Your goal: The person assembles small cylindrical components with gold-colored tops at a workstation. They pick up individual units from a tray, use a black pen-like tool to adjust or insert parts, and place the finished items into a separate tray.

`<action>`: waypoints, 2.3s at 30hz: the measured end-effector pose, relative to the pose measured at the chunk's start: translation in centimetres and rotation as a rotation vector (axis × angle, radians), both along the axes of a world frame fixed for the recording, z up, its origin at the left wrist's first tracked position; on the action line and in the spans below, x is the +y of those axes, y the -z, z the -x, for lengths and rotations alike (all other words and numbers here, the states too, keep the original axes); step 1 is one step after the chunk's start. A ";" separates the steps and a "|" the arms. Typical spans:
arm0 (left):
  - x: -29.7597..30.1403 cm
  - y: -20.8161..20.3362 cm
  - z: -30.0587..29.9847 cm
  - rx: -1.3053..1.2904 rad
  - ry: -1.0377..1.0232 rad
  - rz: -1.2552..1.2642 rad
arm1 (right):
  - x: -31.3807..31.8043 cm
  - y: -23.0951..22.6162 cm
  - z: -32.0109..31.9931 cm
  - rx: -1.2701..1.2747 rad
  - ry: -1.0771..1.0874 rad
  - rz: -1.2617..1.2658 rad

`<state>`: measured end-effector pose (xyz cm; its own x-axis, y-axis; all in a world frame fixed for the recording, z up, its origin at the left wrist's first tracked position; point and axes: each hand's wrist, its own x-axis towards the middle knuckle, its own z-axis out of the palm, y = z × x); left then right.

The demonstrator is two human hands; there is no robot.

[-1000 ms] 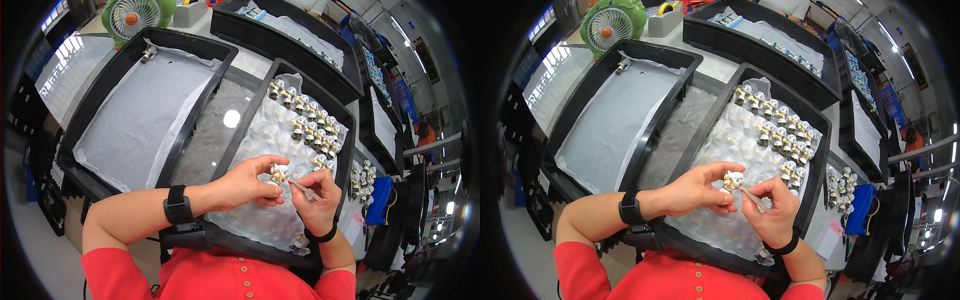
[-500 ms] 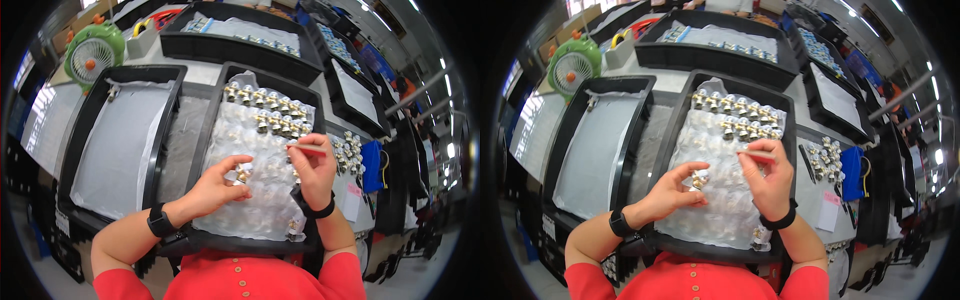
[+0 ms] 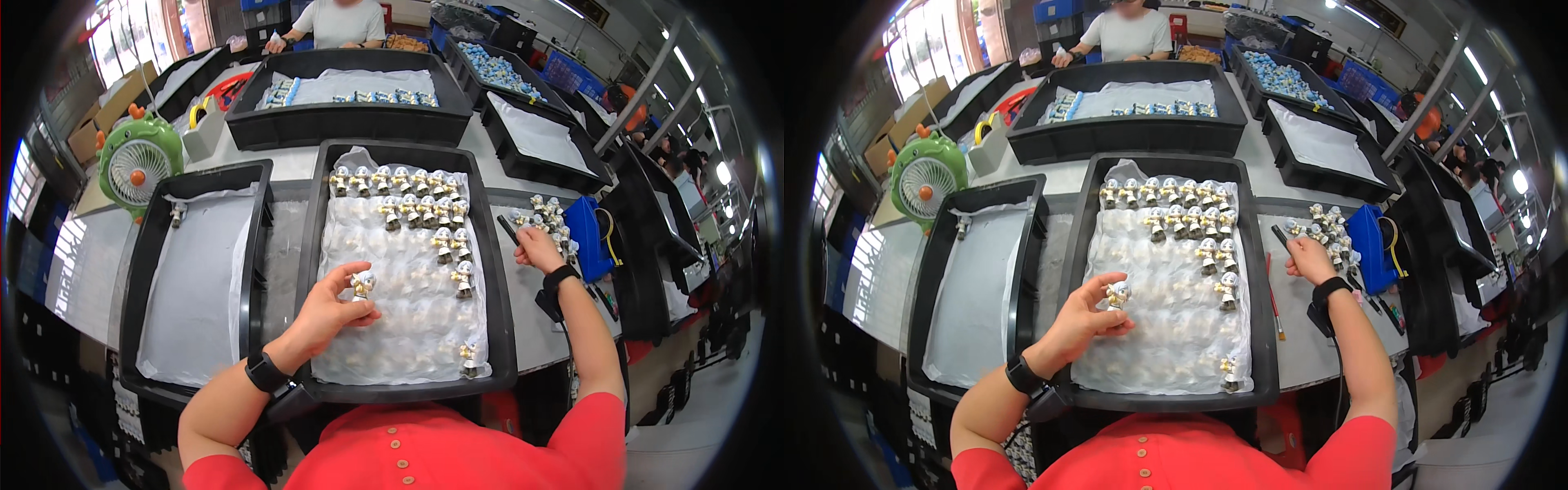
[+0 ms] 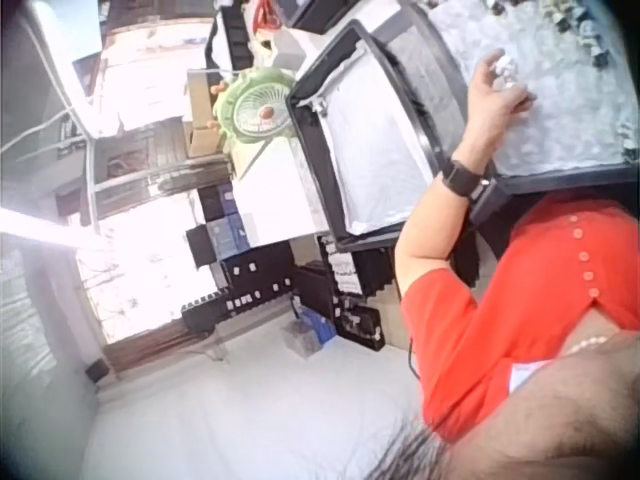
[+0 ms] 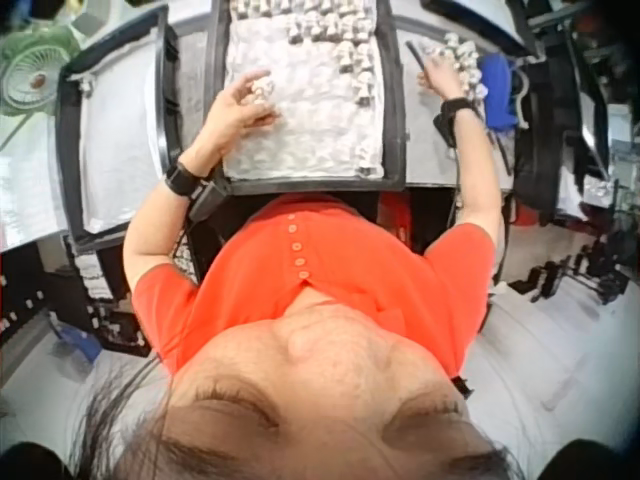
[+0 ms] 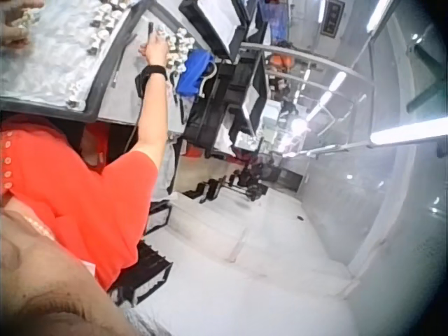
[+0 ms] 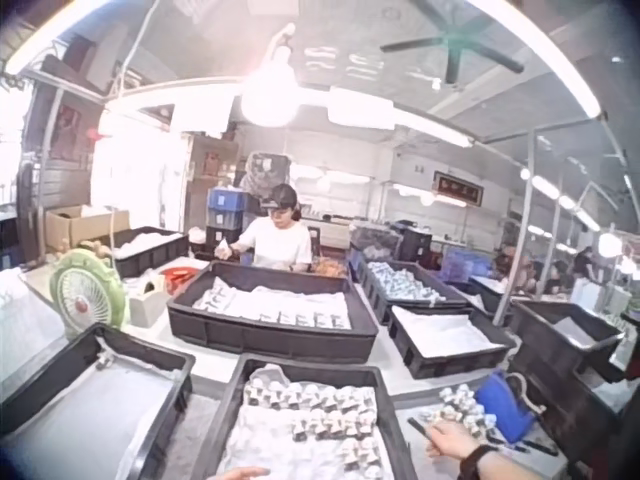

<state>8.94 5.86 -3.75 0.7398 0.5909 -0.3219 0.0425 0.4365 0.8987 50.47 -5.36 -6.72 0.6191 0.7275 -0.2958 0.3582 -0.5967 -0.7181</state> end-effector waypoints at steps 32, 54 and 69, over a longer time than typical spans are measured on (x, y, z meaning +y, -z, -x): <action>0.7 0.7 0.5 -0.249 -0.043 0.199 | 2.1 -11.0 16.3 0.251 -0.375 -0.842; 0.6 0.4 0.6 -0.279 -0.121 0.257 | 5.3 -4.6 24.3 -0.275 -0.854 -0.535; 0.4 0.8 0.2 -0.216 -0.148 0.215 | 4.8 -3.9 24.2 -0.527 -0.953 -0.463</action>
<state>8.76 6.21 -4.60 0.7157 0.6328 -0.2956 -0.2174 0.6040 0.7668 26.30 -0.61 -2.78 -0.2649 0.9322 0.2467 0.8341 0.3499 -0.4263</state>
